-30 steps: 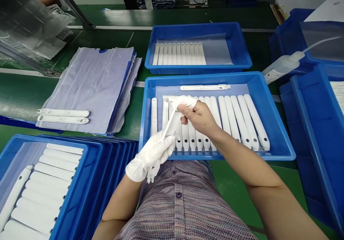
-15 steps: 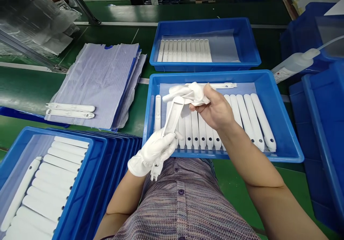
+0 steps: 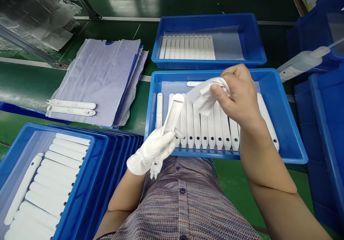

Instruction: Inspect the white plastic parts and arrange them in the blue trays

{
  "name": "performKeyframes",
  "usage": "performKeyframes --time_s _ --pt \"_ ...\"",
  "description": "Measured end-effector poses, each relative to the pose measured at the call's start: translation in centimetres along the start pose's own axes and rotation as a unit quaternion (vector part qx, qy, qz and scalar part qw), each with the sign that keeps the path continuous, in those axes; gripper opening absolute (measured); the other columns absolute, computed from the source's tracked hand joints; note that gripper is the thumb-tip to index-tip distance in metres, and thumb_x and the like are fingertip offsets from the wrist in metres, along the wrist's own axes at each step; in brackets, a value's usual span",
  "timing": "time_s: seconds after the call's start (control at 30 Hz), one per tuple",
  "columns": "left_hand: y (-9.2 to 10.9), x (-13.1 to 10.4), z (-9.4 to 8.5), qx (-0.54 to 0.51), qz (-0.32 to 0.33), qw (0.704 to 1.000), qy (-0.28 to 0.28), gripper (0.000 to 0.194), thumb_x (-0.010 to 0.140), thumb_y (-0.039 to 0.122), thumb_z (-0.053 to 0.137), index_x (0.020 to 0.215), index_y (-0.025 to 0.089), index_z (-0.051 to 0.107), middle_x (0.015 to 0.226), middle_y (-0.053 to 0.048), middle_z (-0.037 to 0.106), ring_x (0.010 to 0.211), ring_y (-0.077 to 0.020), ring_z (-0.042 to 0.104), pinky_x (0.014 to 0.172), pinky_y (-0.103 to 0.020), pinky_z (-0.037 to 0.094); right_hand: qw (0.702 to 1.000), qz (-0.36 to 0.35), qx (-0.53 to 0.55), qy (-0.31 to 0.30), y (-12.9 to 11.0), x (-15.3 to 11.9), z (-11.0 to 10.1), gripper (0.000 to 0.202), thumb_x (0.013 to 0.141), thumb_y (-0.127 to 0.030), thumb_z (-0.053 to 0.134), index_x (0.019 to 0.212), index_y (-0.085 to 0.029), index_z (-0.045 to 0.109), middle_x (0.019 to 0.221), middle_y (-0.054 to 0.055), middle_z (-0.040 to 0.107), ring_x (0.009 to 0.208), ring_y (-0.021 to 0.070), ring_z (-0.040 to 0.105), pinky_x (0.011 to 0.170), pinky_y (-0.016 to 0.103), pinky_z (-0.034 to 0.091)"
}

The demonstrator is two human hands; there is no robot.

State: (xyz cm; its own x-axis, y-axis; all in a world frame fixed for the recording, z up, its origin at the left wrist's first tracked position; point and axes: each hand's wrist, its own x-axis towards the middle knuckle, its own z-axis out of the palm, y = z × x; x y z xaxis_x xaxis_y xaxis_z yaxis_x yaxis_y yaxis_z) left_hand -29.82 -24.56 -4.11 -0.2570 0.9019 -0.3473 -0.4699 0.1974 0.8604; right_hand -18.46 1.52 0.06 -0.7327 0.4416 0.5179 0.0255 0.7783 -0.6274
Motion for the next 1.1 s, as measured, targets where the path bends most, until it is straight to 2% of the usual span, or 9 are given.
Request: performKeyframes --time_s 0.07,0.2,0.33,0.5,0.7,0.77,0.9,0.97,1.1 --pt "0.1 0.0 0.1 0.003 0.002 1.000 -0.004 0.038 0.101 0.052 0.059 0.104 0.015 0.066 0.049 0.006 0.049 0.037 -0.0051 0.033 0.039 -0.018 0.027 0.992 0.007 0.121 -0.016 -0.6 -0.2 0.5 0.037 0.096 -0.057 0.065 0.081 -0.023 0.059 0.112 0.010 0.068 0.103 0.0264 0.064 0.088 0.042 0.052" --pt "0.2 -0.1 0.2 0.026 0.007 1.000 0.006 0.038 0.101 0.051 0.058 0.105 0.014 0.066 0.052 0.006 0.049 0.038 -0.0057 0.034 0.039 -0.019 0.024 0.949 0.082 0.293 -0.084 -1.8 -0.6 2.1 0.030 0.094 -0.050 0.071 0.092 -0.024 0.056 0.091 0.002 0.066 0.074 0.0167 0.059 0.069 0.032 0.048" --pt "-0.1 -0.1 0.1 0.045 0.008 0.999 -0.001 0.039 0.102 0.051 0.058 0.107 0.013 0.067 0.055 0.005 0.050 0.040 -0.0057 0.036 0.040 -0.020 0.026 0.956 0.084 0.258 -0.113 -3.0 -0.5 3.6 0.032 0.095 -0.054 0.068 0.094 -0.024 0.057 0.090 0.001 0.061 0.076 0.0163 0.058 0.069 0.029 0.045" --pt "-0.8 0.4 0.0 0.077 0.012 0.997 0.018 0.040 0.101 0.054 0.058 0.111 0.015 0.063 0.057 0.005 0.053 0.039 -0.0055 0.036 0.039 -0.019 0.027 0.954 0.138 0.206 -0.167 -3.6 -0.4 5.1 0.044 0.094 -0.067 0.065 0.100 -0.026 0.053 0.070 -0.004 0.057 0.061 0.0154 0.052 0.059 0.026 0.037" --pt "-0.7 0.2 0.0 0.066 -0.005 0.998 -0.019 0.035 0.104 0.051 0.055 0.103 0.017 0.062 0.054 0.006 0.051 0.040 -0.0057 0.037 0.041 -0.019 0.029 0.953 0.107 0.228 -0.171 -3.3 -0.3 6.0 0.060 0.094 -0.081 0.052 0.082 -0.022 0.052 0.072 -0.001 0.053 0.066 0.0148 0.048 0.062 0.028 0.035" --pt "-0.8 0.1 -0.1 0.035 -0.010 0.999 -0.036 0.035 0.104 0.050 0.054 0.104 0.016 0.063 0.053 0.006 0.049 0.040 -0.0057 0.036 0.041 -0.019 0.028 0.940 0.110 0.254 -0.201 -2.9 -0.1 5.7 0.061 0.094 -0.080 0.054 0.082 -0.021 0.053 0.078 0.001 0.057 0.071 0.0154 0.051 0.065 0.028 0.038" --pt "-1.0 0.0 -0.4 0.017 -0.022 0.998 -0.052 0.039 0.102 0.052 0.056 0.102 0.014 0.063 0.051 0.006 0.047 0.042 -0.0069 0.037 0.041 -0.020 0.027 0.887 0.137 0.327 -0.295 -2.2 0.2 5.0 0.057 0.095 -0.076 0.056 0.089 -0.019 0.058 0.077 0.001 0.059 0.071 0.0157 0.055 0.066 0.027 0.041" --pt "-1.1 0.2 -0.5 0.045 -0.020 0.998 -0.034 0.040 0.102 0.053 0.056 0.098 0.014 0.063 0.053 0.006 0.047 0.044 -0.0068 0.037 0.044 -0.020 0.029 0.892 0.138 0.318 -0.289 -2.1 0.2 5.1 0.057 0.095 -0.076 0.057 0.091 -0.019 0.060 0.076 0.000 0.058 0.069 0.0148 0.053 0.064 0.027 0.039" --pt "-1.4 0.5 -0.6 0.146 0.003 0.989 0.021 0.043 0.103 0.056 0.056 0.091 0.015 0.061 0.060 0.003 0.052 0.052 -0.0075 0.043 0.052 -0.021 0.036 0.932 0.142 0.257 -0.211 -2.4 -0.1 5.9 0.063 0.092 -0.079 0.058 0.085 -0.017 0.063 0.075 0.001 0.058 0.069 0.0141 0.051 0.063 0.026 0.035"
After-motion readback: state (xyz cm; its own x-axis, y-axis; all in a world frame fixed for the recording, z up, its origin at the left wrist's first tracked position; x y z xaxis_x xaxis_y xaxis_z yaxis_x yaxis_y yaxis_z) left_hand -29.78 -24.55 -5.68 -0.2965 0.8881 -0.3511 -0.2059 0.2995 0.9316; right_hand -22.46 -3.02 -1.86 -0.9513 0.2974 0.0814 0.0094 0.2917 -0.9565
